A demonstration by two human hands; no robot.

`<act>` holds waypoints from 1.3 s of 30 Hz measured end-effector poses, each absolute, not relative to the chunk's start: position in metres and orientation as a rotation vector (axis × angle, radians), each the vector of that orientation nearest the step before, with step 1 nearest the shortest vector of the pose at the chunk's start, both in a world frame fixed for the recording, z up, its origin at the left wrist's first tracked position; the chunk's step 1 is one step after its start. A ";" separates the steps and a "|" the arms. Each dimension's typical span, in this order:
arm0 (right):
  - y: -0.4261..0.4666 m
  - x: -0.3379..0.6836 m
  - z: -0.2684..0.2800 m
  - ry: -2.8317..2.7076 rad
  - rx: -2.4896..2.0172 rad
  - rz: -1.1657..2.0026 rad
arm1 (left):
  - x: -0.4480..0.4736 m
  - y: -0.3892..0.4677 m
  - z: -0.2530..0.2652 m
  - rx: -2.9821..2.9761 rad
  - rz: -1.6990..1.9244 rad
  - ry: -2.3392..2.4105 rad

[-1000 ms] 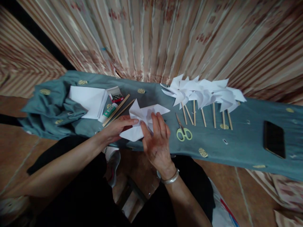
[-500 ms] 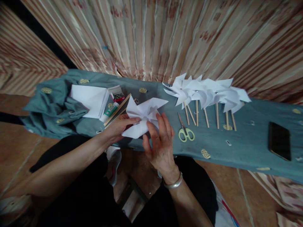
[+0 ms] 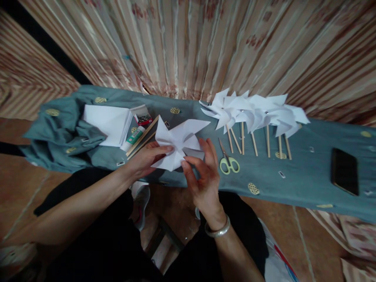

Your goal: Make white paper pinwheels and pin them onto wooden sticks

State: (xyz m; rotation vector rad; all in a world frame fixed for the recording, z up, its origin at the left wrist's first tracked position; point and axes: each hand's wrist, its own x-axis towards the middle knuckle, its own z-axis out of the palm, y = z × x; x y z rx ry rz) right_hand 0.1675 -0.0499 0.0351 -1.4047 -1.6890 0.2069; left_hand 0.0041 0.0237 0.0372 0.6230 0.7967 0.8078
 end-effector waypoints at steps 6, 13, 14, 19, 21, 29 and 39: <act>-0.044 0.170 0.032 -1.638 -1.483 0.146 | 0.010 0.021 0.035 0.670 0.839 0.802; -0.040 0.169 0.029 -1.629 -1.505 0.120 | 0.016 0.019 0.035 0.685 0.882 0.760; -0.040 0.169 0.029 -1.627 -1.505 0.122 | 0.017 0.019 0.034 0.678 0.883 0.761; -0.039 0.169 0.026 -1.621 -1.500 0.144 | 0.020 0.018 0.034 0.635 0.881 0.770; -0.039 0.169 0.026 -1.623 -1.499 0.157 | 0.021 0.018 0.033 0.637 0.887 0.783; -0.040 0.170 0.025 -1.632 -1.518 0.166 | 0.023 0.017 0.029 0.658 0.940 0.798; -0.040 0.172 0.022 -1.652 -1.524 0.151 | 0.023 0.015 0.024 0.676 0.926 0.867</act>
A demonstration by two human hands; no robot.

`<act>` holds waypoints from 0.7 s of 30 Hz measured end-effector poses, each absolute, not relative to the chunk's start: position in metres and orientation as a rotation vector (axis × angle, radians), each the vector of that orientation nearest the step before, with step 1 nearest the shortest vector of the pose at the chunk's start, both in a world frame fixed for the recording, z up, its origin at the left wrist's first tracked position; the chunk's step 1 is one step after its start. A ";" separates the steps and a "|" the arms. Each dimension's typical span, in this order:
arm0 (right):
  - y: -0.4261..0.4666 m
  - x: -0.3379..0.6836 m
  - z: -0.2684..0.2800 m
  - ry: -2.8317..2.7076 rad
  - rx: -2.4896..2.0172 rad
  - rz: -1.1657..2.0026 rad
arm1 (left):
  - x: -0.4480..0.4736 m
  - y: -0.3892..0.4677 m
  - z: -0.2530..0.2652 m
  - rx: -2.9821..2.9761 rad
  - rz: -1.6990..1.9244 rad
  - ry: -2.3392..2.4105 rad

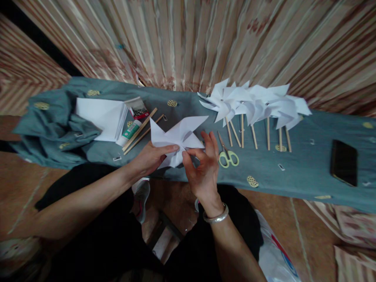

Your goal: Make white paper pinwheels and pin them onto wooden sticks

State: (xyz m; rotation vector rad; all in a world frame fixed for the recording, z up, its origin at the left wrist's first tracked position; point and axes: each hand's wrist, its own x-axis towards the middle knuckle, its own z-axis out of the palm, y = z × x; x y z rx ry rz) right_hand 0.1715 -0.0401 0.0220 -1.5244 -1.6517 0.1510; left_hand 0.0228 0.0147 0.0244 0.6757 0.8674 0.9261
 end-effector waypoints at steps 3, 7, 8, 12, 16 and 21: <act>-0.040 0.171 0.023 -1.652 -1.526 0.145 | 0.023 0.015 0.023 0.687 0.938 0.873; -0.040 0.170 0.024 -1.646 -1.530 0.144 | 0.024 0.015 0.021 0.692 0.949 0.876; -0.040 0.170 0.024 -1.644 -1.531 0.143 | 0.024 0.015 0.021 0.691 0.951 0.879; -0.040 0.169 0.024 -1.641 -1.529 0.138 | 0.025 0.015 0.021 0.698 0.967 0.889; -0.039 0.168 0.023 -1.635 -1.534 0.117 | 0.026 0.015 0.022 0.704 0.975 0.899; -0.040 0.168 0.026 -1.645 -1.527 0.087 | 0.026 0.018 0.021 0.682 0.990 0.920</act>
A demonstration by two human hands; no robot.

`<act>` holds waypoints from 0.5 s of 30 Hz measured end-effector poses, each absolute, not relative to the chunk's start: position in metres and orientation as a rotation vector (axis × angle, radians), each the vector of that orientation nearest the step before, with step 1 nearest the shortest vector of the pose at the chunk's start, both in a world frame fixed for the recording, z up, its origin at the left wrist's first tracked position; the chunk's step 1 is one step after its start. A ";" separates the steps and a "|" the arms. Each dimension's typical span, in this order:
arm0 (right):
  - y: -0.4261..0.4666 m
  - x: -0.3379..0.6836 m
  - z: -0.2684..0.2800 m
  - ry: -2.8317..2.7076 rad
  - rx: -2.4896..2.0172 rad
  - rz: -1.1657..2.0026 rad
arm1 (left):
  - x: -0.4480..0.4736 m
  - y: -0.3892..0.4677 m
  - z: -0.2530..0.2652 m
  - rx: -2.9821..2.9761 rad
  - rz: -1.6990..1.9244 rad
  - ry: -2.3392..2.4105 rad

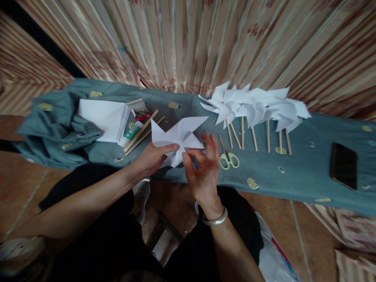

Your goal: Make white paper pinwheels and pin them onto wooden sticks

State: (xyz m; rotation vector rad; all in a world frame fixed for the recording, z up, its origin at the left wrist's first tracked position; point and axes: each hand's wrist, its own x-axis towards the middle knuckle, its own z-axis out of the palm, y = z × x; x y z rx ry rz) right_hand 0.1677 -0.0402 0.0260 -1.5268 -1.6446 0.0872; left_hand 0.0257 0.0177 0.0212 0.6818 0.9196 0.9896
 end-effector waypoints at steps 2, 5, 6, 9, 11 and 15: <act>-0.041 0.168 0.029 -1.643 -1.521 0.104 | 0.026 0.019 0.021 0.669 1.005 0.925; -0.043 0.171 0.034 -1.617 -1.518 0.153 | 0.024 0.022 0.022 0.635 1.024 0.929; -0.044 0.172 0.036 -1.596 -1.513 0.169 | 0.024 0.023 0.022 0.624 1.033 0.934; -0.042 0.176 0.038 -1.498 -1.509 0.222 | 0.021 0.027 0.023 0.593 1.072 0.971; -0.039 0.180 0.039 -1.413 -1.529 0.263 | 0.019 0.030 0.025 0.564 1.105 0.985; -0.029 0.185 0.039 -1.237 -1.550 0.338 | 0.016 0.038 0.035 0.510 1.197 0.937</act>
